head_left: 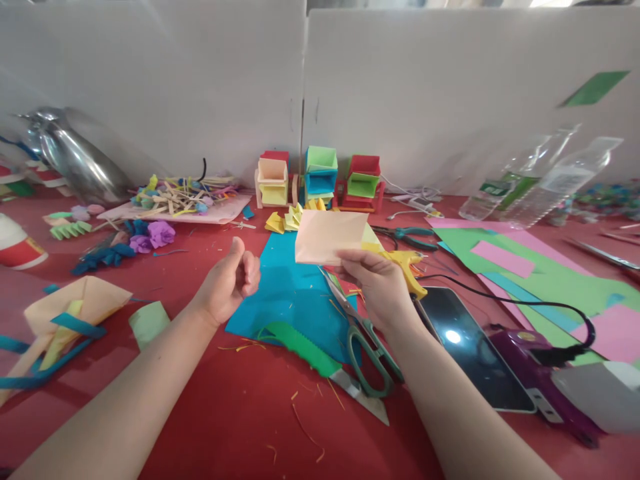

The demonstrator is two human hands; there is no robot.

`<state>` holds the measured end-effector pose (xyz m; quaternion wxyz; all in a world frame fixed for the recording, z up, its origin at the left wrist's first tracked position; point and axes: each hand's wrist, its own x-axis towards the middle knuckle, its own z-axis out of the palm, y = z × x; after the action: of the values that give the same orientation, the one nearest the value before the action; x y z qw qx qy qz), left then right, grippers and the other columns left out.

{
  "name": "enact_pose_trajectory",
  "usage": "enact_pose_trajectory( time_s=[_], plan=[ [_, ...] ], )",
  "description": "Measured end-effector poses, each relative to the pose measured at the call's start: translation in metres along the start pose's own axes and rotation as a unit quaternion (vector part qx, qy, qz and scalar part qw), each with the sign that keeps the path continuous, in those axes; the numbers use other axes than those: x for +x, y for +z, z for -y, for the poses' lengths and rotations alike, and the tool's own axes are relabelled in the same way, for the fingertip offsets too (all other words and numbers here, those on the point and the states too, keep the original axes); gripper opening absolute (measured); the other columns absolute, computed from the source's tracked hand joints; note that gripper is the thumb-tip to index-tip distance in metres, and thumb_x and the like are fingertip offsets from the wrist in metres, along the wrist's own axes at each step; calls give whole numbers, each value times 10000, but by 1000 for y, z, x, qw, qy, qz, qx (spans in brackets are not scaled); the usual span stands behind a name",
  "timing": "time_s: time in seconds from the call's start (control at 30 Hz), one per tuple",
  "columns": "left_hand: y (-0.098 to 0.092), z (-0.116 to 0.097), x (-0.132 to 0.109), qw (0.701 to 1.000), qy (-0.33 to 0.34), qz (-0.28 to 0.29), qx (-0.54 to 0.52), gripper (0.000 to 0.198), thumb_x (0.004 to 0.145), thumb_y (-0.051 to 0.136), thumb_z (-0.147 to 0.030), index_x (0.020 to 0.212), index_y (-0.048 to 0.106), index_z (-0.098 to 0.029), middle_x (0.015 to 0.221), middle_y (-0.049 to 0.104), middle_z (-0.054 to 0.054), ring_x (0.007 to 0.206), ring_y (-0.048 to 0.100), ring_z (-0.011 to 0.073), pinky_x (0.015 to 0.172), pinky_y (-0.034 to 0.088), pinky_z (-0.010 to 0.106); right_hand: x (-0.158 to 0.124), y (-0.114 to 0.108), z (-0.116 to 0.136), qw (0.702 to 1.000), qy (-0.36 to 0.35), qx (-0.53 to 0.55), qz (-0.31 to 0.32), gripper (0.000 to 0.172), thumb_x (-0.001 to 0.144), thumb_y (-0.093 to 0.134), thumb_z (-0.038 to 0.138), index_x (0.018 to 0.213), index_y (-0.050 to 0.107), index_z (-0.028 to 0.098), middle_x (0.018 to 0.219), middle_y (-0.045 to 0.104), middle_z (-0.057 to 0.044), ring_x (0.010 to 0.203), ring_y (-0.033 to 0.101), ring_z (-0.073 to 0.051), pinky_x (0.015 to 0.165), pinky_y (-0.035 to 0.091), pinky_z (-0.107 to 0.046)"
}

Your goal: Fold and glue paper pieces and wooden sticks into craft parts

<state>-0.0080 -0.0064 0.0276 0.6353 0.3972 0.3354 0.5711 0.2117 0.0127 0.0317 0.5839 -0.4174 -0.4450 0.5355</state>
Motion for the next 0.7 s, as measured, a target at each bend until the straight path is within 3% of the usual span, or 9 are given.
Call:
enact_pose_trajectory(
  time_s=[0.17,0.4,0.57,0.7],
  plan=[
    [3,1,-2,999,-29,17,-6,373,757,601,-322,472,425,-159,455,361,-53,395,333,43,394,247,185,-2,3,-2,1000,9,-1,4,131,604,717,239,724,706,189,645,671,13,619,606,-103,690,487,-274],
    [7,8,-5,996,13,48,80,322,811,538,-368,563,513,-163,552,456,-21,506,420,76,485,332,200,-6,7,-2,999,1,-29,15,115,625,696,240,730,710,195,636,658,13,606,591,-104,648,489,-268],
    [11,8,-7,990,13,19,140,312,747,594,-431,584,558,-168,582,506,-8,533,463,94,512,387,214,-9,9,-1,999,4,-41,26,109,630,678,232,729,708,199,647,656,13,608,585,-102,660,481,-275],
    [11,6,-7,986,18,-5,165,239,714,629,-384,615,580,-173,614,535,-5,561,487,104,526,398,217,-10,11,-1,998,10,-49,32,111,636,673,234,735,708,196,638,653,11,600,578,-100,658,473,-277]
  ],
)
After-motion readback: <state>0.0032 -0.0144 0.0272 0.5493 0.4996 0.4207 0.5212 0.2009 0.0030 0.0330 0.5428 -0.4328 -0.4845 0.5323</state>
